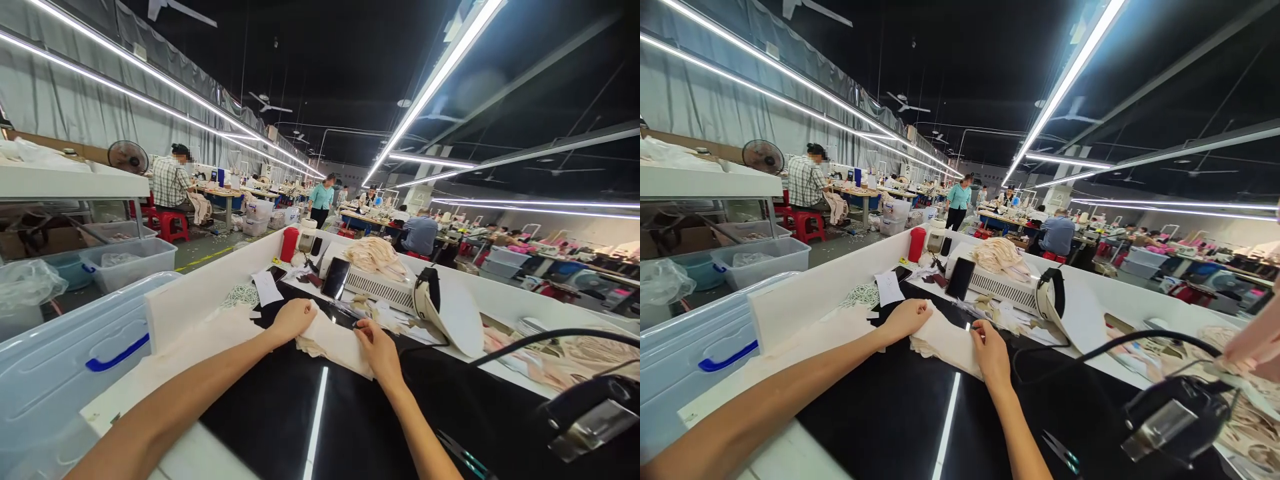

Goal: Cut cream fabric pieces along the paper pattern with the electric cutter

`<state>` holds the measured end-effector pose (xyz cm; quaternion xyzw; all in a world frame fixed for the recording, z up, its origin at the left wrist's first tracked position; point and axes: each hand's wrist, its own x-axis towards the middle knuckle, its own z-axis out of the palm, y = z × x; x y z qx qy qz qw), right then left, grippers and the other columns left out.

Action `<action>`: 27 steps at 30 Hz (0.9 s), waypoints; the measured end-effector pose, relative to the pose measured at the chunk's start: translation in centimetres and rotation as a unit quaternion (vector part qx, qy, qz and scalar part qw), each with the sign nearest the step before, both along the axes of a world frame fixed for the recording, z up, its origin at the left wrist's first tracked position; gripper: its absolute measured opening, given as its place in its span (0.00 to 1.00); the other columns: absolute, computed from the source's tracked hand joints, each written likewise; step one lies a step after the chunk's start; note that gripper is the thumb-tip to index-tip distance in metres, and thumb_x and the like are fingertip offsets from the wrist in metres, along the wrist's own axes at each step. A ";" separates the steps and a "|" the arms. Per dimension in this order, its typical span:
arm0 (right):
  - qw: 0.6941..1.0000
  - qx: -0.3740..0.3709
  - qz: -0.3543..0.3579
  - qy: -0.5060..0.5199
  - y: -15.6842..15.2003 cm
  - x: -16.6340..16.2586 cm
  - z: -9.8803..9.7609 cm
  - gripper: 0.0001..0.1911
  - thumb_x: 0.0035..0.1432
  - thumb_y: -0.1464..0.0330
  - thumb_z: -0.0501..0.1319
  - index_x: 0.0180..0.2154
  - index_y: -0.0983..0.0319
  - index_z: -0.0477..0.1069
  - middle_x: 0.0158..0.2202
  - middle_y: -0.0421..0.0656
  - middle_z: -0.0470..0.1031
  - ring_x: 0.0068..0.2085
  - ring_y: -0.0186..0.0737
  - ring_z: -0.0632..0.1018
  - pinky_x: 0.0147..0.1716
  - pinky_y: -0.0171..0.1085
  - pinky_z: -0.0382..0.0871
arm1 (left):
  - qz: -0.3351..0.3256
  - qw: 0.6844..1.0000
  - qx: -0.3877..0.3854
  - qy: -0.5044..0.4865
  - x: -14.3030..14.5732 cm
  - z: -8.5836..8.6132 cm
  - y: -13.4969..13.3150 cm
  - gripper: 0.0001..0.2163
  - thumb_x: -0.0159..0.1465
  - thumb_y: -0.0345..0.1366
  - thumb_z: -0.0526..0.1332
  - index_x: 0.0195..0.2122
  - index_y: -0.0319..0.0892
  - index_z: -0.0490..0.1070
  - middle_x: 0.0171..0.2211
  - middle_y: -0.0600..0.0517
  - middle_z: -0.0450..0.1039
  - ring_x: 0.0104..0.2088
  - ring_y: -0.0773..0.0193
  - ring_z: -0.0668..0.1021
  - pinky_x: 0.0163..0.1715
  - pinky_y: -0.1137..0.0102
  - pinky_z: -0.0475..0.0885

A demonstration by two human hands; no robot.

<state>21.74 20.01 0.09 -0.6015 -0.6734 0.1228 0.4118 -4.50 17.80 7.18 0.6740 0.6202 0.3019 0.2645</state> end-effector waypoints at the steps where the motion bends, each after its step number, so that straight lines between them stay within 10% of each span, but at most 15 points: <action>1: 1.000 0.002 0.001 -0.012 0.1 0.1 -0.5 0.16 0.79 0.55 0.70 0.49 0.62 0.80 0.44 0.42 0.82 0.41 0.42 0.84 0.47 0.45 0.84 | 0.001 1.000 -0.008 0.008 0.0 -0.4 -0.1 0.18 0.80 0.46 0.70 0.63 0.41 0.78 0.60 0.43 0.80 0.56 0.51 0.85 0.57 0.51 0.85; 27: 0.977 0.150 0.054 -0.144 -6.0 -6.0 -3.5 0.20 0.83 0.65 0.50 0.56 0.58 0.82 0.57 0.54 0.85 0.56 0.57 0.84 0.58 0.52 0.78 | -0.008 0.995 -0.082 0.049 0.4 -0.4 0.0 0.18 0.80 0.46 0.69 0.63 0.40 0.78 0.59 0.43 0.81 0.54 0.52 0.85 0.55 0.53 0.86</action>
